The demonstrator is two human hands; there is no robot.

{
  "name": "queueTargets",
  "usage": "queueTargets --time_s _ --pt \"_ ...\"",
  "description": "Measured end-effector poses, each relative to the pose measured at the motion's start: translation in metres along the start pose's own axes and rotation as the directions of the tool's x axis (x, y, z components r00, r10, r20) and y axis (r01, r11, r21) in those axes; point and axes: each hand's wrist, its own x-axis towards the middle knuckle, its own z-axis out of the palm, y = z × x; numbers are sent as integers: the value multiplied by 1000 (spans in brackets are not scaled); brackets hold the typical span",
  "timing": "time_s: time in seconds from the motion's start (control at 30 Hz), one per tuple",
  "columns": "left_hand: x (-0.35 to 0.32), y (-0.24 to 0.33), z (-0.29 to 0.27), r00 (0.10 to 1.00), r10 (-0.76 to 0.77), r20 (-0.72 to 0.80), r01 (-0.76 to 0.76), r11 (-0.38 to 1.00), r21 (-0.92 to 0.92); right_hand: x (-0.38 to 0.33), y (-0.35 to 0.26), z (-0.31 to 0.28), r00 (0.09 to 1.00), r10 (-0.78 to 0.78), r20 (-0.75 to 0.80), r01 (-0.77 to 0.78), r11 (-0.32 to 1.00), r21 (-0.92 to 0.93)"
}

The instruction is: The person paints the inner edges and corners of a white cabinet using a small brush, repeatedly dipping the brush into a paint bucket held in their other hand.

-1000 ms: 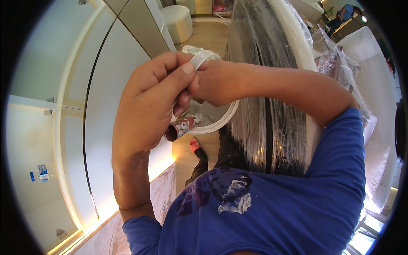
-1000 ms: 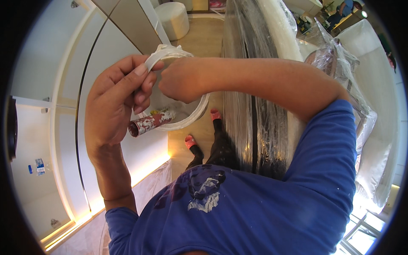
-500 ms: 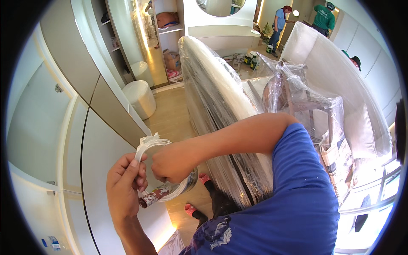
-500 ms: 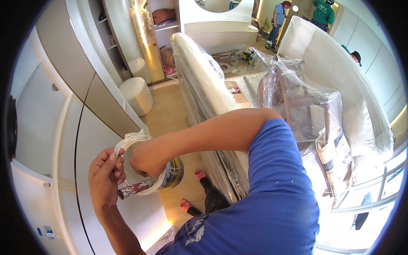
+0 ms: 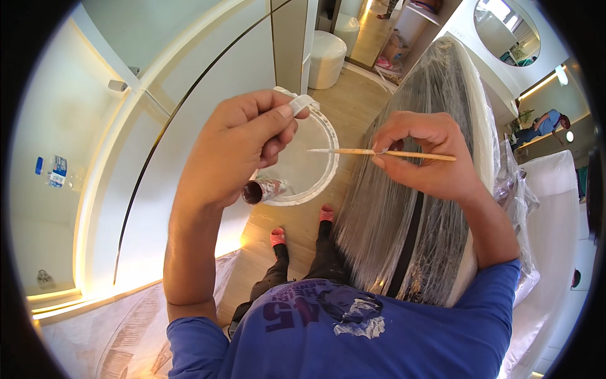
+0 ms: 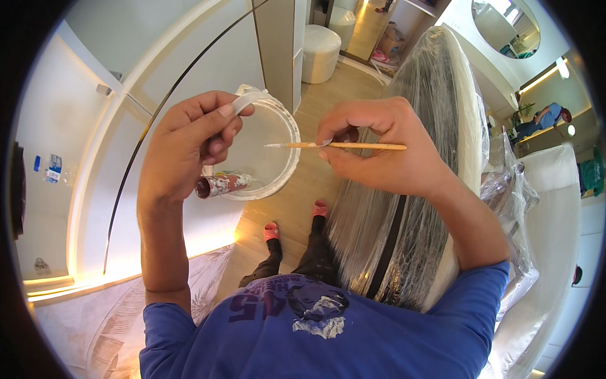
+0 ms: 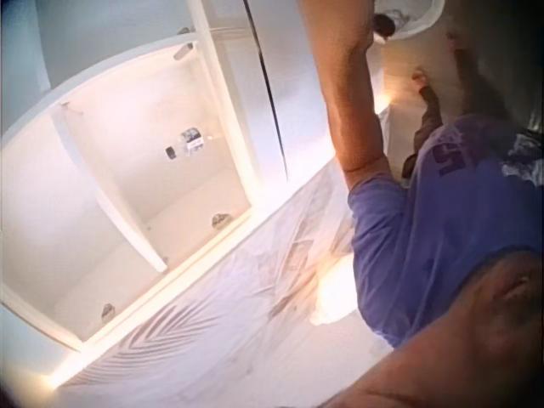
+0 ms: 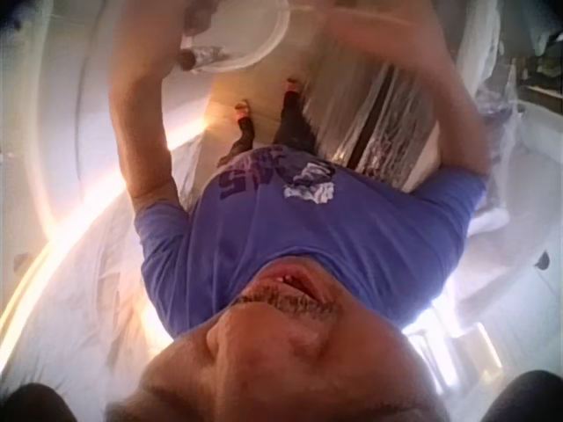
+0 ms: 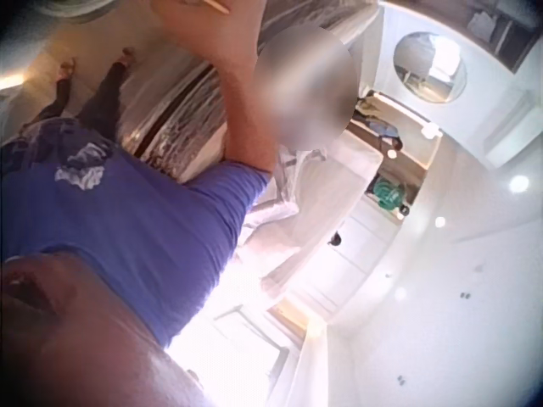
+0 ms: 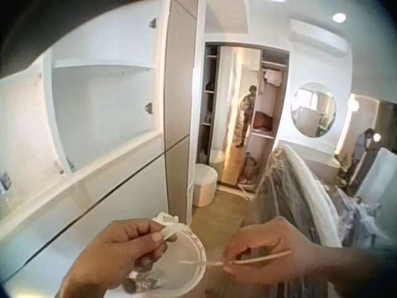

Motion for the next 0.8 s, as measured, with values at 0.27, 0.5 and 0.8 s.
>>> queueTargets --time_s 0.27,0.5,0.8 --pt "5 3 -21 997 69 -45 -70 997 -25 6 10 0 995 -81 63 83 996 -26" --pt "-3 -4 -21 997 66 -49 -69 996 -63 5 7 1 990 -94 107 106 988 -110" --pt "-1 -8 36 991 -21 129 13 998 58 4 25 46 901 -253 352 359 891 -278"
